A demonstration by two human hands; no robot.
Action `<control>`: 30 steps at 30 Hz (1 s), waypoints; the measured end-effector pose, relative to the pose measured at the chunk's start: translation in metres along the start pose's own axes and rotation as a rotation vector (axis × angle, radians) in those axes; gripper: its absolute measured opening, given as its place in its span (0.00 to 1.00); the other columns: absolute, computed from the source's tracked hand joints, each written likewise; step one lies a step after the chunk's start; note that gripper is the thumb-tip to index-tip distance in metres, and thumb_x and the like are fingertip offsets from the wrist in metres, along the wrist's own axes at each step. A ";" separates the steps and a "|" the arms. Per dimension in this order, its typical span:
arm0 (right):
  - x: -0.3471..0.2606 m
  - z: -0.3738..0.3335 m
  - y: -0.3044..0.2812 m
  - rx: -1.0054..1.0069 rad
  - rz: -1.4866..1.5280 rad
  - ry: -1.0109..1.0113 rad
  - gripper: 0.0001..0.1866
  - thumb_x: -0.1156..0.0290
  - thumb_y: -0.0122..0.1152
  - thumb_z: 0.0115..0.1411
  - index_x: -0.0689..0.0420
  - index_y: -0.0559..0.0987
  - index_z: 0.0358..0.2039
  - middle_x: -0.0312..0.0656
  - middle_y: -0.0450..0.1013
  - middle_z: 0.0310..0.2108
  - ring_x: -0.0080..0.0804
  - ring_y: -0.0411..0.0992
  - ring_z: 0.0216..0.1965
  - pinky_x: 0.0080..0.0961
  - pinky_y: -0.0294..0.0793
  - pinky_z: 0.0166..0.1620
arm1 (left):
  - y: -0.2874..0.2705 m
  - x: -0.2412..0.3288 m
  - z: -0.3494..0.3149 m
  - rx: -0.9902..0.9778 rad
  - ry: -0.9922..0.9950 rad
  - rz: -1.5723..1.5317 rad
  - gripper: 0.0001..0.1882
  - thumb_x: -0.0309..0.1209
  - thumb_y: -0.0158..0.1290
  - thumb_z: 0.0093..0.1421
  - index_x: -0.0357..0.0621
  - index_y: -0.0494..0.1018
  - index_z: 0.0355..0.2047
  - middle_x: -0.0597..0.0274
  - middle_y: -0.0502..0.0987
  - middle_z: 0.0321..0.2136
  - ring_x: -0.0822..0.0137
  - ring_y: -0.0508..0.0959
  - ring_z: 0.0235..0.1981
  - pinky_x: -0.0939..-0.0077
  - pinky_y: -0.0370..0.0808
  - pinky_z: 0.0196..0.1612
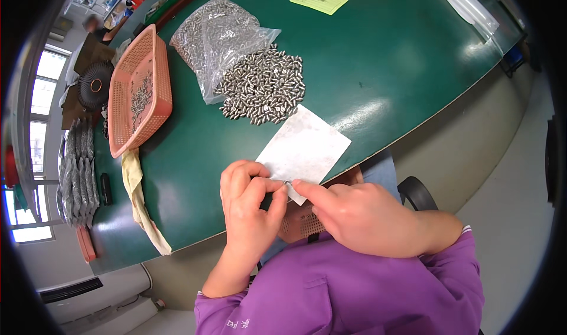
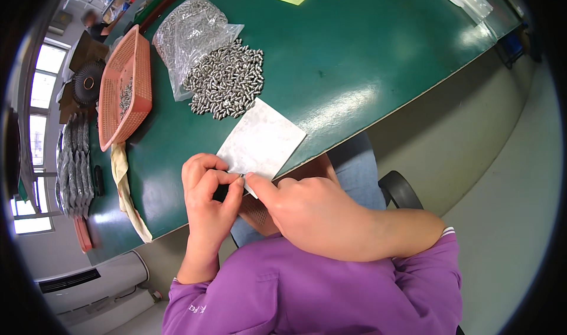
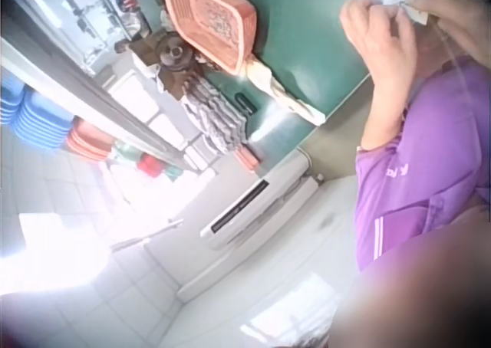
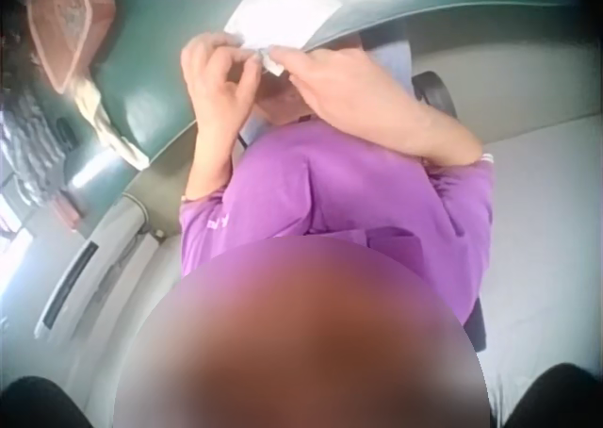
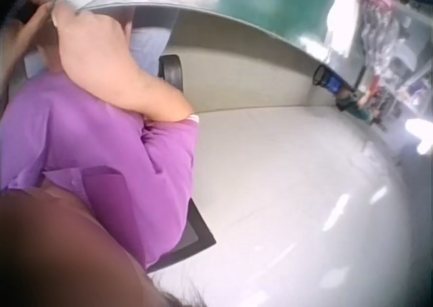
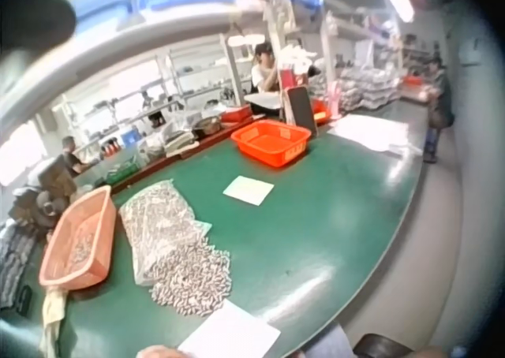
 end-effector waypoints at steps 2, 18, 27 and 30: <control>0.004 -0.002 0.002 -0.002 0.015 0.013 0.24 0.76 0.60 0.62 0.56 0.74 0.59 0.46 0.79 0.31 0.46 0.79 0.31 0.36 0.80 0.36 | -0.002 0.005 -0.003 -0.027 0.011 0.019 0.10 0.18 0.64 0.44 0.41 0.75 0.26 0.58 0.75 0.37 0.53 0.73 0.46 0.61 0.71 0.49; 0.022 -0.030 -0.029 0.307 0.218 -0.030 0.25 0.75 0.59 0.62 0.53 0.73 0.61 0.49 0.80 0.38 0.46 0.79 0.31 0.38 0.79 0.33 | 0.020 -0.008 0.078 -0.059 0.142 0.203 0.06 0.23 0.63 0.52 0.42 0.78 0.30 0.60 0.78 0.32 0.54 0.76 0.38 0.62 0.74 0.41; 0.026 -0.030 -0.027 0.288 0.195 -0.025 0.25 0.74 0.59 0.62 0.53 0.72 0.61 0.48 0.80 0.37 0.46 0.79 0.29 0.39 0.78 0.31 | 0.022 -0.010 0.080 -0.065 0.142 0.231 0.05 0.23 0.62 0.50 0.41 0.77 0.27 0.59 0.77 0.29 0.54 0.76 0.35 0.62 0.74 0.41; 0.027 -0.031 -0.027 0.297 0.207 -0.018 0.25 0.74 0.59 0.62 0.53 0.72 0.61 0.48 0.80 0.37 0.47 0.79 0.30 0.39 0.78 0.32 | 0.001 -0.014 0.068 -0.017 0.055 0.158 0.05 0.20 0.59 0.51 0.38 0.74 0.29 0.60 0.78 0.29 0.58 0.77 0.34 0.67 0.75 0.41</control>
Point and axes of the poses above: each hand's wrist, its own z-axis towards the middle knuckle, its own y-axis out of the palm, x = y × z, the point moved 10 cm from there along z, towards the middle knuckle
